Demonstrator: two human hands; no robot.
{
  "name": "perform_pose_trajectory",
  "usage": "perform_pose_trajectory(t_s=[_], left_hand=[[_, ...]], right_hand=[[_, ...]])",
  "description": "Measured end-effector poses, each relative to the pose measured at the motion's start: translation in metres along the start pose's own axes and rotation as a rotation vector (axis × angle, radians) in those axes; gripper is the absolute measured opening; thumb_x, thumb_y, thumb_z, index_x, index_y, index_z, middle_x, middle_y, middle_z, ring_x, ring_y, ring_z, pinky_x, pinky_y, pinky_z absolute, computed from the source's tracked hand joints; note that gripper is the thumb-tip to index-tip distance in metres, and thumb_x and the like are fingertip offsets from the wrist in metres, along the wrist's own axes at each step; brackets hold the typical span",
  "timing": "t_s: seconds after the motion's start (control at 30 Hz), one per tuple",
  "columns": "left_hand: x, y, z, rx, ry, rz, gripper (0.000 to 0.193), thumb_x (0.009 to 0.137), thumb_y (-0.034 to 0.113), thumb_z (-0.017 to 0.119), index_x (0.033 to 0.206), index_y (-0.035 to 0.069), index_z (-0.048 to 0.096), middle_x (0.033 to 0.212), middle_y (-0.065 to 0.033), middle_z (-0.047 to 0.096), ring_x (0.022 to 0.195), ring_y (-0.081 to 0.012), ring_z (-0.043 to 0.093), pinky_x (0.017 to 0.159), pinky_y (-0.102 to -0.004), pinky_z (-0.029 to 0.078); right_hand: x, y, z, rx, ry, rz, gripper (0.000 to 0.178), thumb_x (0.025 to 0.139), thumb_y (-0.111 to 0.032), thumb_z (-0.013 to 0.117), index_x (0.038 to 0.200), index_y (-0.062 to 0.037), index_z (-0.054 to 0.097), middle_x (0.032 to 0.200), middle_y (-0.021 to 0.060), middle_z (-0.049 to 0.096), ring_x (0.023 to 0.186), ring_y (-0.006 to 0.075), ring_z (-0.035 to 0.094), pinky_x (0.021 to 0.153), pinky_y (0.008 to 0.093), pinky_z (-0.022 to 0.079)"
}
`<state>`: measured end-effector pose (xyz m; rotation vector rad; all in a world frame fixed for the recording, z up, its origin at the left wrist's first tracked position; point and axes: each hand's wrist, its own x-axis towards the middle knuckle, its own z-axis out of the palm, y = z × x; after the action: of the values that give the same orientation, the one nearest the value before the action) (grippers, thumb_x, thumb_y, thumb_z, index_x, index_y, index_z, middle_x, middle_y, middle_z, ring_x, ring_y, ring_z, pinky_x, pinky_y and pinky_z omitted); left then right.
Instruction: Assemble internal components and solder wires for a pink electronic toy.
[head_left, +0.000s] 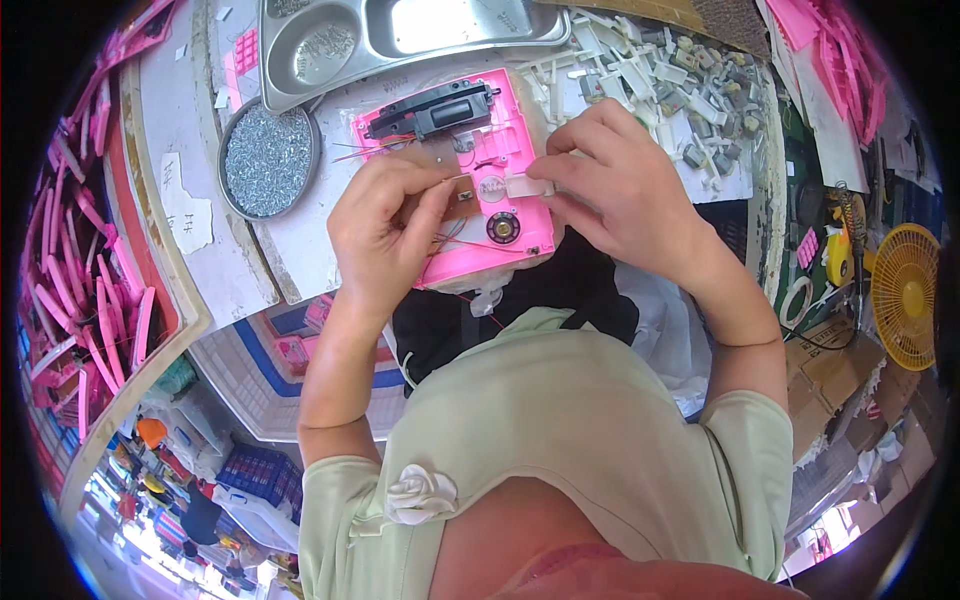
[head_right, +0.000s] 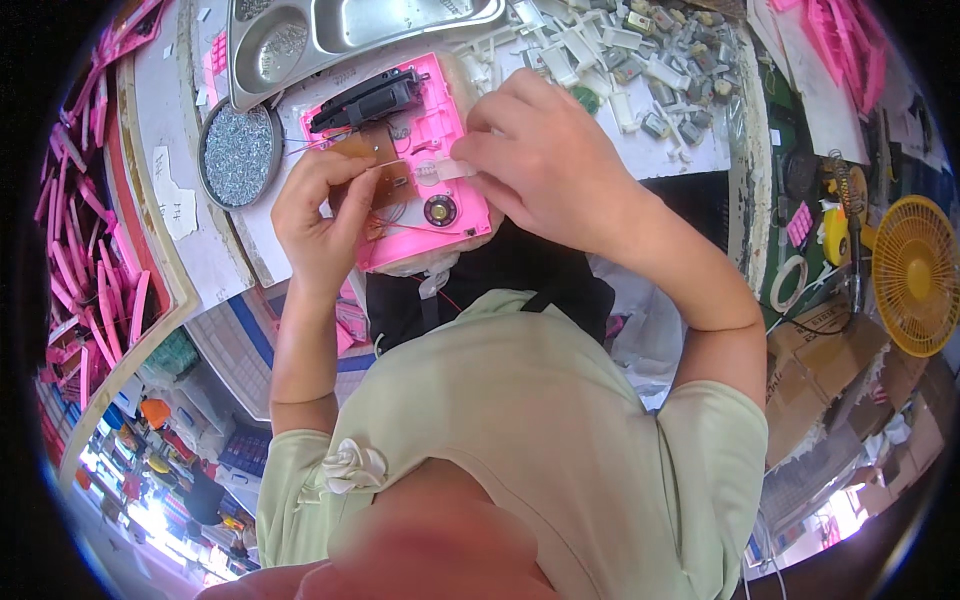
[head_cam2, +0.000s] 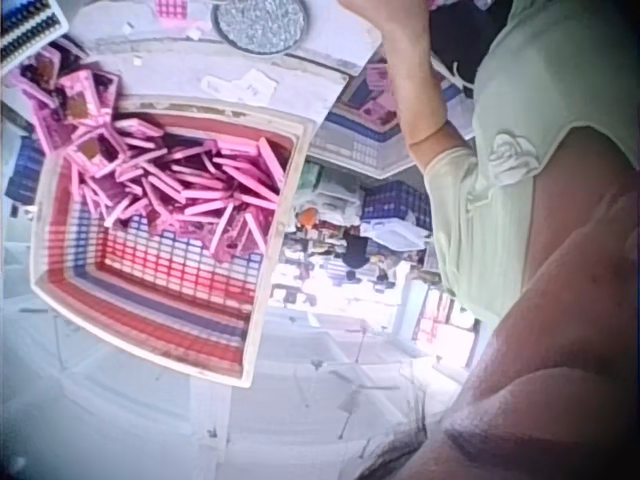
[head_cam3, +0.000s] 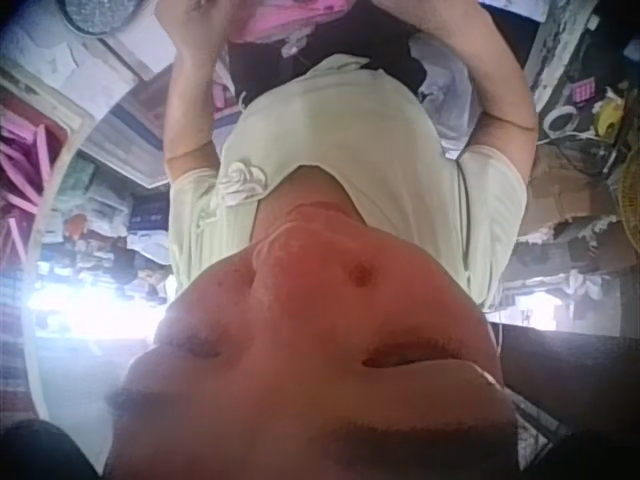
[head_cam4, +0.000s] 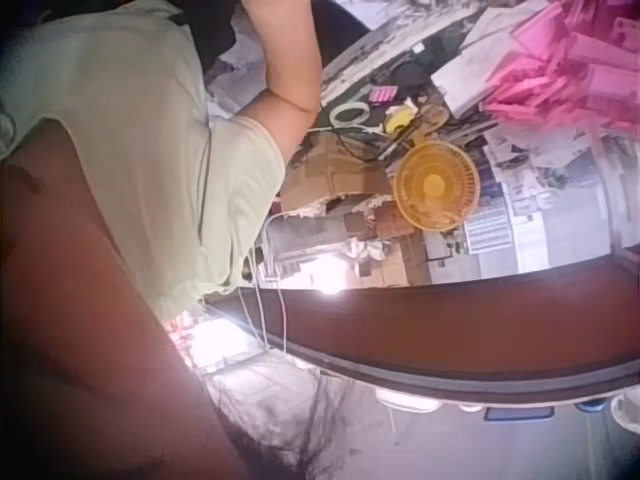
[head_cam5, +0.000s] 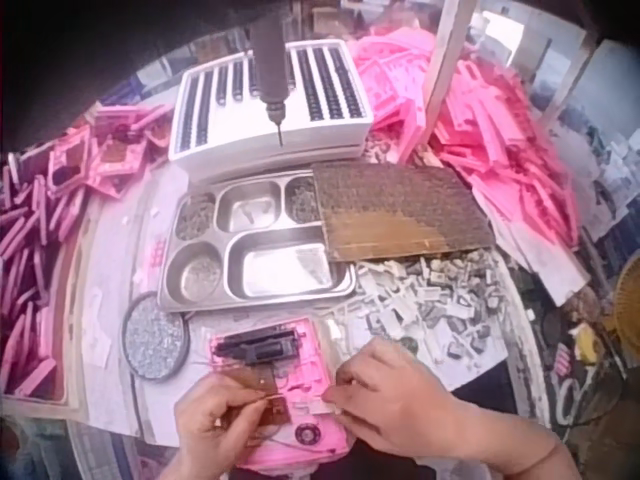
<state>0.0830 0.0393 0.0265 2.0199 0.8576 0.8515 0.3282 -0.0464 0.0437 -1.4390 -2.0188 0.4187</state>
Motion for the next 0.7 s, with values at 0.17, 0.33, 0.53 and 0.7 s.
perform_pose_trajectory(t_s=[0.17, 0.33, 0.53, 0.7], left_hand=[[0.0, -0.011, 0.009, -0.011, 0.046, 0.124, 0.015, 0.082, -0.006, 0.079, 0.093, 0.0, 0.072, 0.091, -0.0105, 0.07, 0.076, -0.0177, 0.067, 0.064, -0.0275, 0.051], [-0.003, -0.011, 0.013, -0.047, 0.075, 0.112, 0.014, 0.082, -0.005, 0.08, 0.092, 0.0, 0.071, 0.09, -0.0104, 0.069, 0.074, -0.0171, 0.065, 0.061, -0.0268, 0.05], [-0.003, -0.013, 0.015, -0.047, 0.105, 0.152, 0.013, 0.082, -0.004, 0.08, 0.091, 0.001, 0.071, 0.089, -0.0097, 0.068, 0.07, -0.0154, 0.063, 0.056, -0.0265, 0.048], [-0.003, -0.013, 0.015, -0.035, 0.095, 0.143, 0.012, 0.083, -0.006, 0.078, 0.091, 0.0, 0.071, 0.089, -0.0099, 0.068, 0.069, -0.0147, 0.062, 0.056, -0.0262, 0.047]], right_hand=[[0.012, -0.004, 0.0, -0.08, -0.067, -0.126, 0.033, 0.071, -0.005, 0.081, 0.102, -0.0068, 0.072, 0.1, 0.0074, 0.065, 0.093, 0.0287, 0.059, 0.078, 0.039, 0.05], [0.01, 0.014, 0.01, 0.116, -0.009, -0.129, 0.032, 0.073, -0.003, 0.08, 0.104, -0.0065, 0.071, 0.099, 0.0076, 0.065, 0.09, 0.0288, 0.06, 0.078, 0.0399, 0.049], [0.004, 0.018, 0.029, 0.137, 0.03, -0.137, 0.032, 0.073, -0.004, 0.08, 0.104, -0.0064, 0.072, 0.1, 0.0077, 0.066, 0.091, 0.0291, 0.061, 0.078, 0.0391, 0.048], [0.013, -0.001, 0.021, -0.037, -0.134, -0.048, 0.025, 0.073, -0.006, 0.079, 0.097, -0.0065, 0.072, 0.099, 0.0066, 0.065, 0.093, 0.0281, 0.059, 0.078, 0.0393, 0.049]])
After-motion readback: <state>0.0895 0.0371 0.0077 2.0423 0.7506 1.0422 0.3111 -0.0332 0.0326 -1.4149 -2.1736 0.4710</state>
